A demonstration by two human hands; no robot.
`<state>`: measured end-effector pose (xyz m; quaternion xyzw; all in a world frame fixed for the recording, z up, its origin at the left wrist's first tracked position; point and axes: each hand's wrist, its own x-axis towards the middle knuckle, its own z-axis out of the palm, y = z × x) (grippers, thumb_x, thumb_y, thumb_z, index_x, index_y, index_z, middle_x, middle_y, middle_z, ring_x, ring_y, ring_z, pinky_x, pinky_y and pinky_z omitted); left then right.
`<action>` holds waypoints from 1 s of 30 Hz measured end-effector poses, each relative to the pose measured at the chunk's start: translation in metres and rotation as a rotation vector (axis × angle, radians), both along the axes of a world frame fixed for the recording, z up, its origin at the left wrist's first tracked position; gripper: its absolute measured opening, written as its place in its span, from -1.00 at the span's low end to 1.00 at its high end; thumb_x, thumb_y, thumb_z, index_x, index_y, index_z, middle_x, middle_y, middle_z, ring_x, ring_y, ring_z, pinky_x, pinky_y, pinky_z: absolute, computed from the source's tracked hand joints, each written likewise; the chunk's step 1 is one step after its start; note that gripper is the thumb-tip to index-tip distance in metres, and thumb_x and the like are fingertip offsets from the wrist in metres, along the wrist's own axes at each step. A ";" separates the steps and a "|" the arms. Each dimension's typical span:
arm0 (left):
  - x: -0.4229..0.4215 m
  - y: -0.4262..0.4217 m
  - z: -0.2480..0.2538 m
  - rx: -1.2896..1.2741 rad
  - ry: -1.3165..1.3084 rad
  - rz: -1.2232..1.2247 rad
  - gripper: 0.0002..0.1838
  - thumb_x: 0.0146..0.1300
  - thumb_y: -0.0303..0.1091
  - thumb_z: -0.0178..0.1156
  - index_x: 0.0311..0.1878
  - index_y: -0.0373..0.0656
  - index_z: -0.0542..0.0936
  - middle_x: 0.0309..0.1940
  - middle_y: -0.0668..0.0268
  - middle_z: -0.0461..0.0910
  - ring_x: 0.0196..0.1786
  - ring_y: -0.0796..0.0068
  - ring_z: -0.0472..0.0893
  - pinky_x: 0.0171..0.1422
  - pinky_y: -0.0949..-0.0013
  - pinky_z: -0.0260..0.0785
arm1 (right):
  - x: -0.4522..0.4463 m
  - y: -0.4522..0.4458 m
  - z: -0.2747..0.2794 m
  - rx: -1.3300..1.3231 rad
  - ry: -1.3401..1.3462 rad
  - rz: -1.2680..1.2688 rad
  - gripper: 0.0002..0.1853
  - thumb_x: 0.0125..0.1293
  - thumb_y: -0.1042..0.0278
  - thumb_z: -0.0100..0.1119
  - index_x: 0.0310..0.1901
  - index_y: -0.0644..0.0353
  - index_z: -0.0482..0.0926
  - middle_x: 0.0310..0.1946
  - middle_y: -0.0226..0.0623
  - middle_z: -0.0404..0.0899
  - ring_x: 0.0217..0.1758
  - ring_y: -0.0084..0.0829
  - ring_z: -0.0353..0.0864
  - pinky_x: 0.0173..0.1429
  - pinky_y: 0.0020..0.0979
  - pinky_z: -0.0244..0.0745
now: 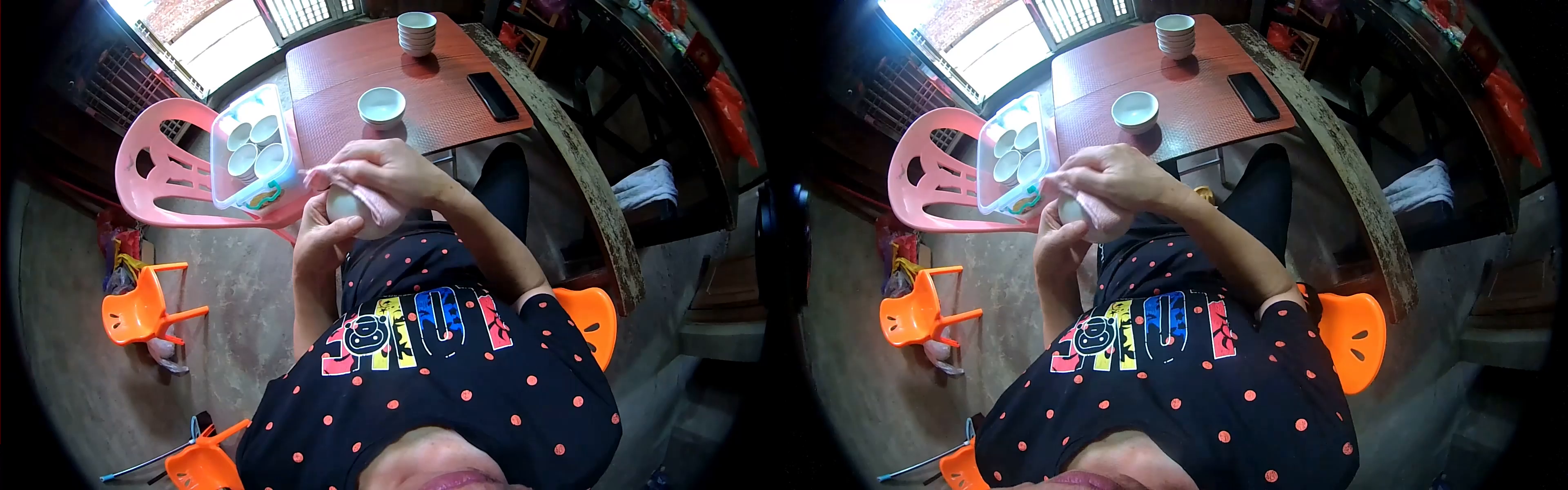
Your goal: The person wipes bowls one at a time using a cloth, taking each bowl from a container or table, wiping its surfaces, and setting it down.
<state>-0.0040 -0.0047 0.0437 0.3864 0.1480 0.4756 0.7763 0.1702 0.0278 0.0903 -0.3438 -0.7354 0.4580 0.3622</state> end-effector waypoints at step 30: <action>0.004 0.003 -0.009 -0.001 0.116 -0.015 -0.50 -0.03 -0.46 0.39 0.01 -0.40 0.49 -0.13 0.21 0.61 -0.11 0.44 0.62 0.07 0.35 0.44 | 0.007 0.008 -0.023 -0.140 0.263 -0.073 -0.64 0.33 0.25 -0.01 0.02 0.34 0.55 -0.15 -0.22 0.61 -0.10 -0.47 0.58 0.03 -0.44 0.45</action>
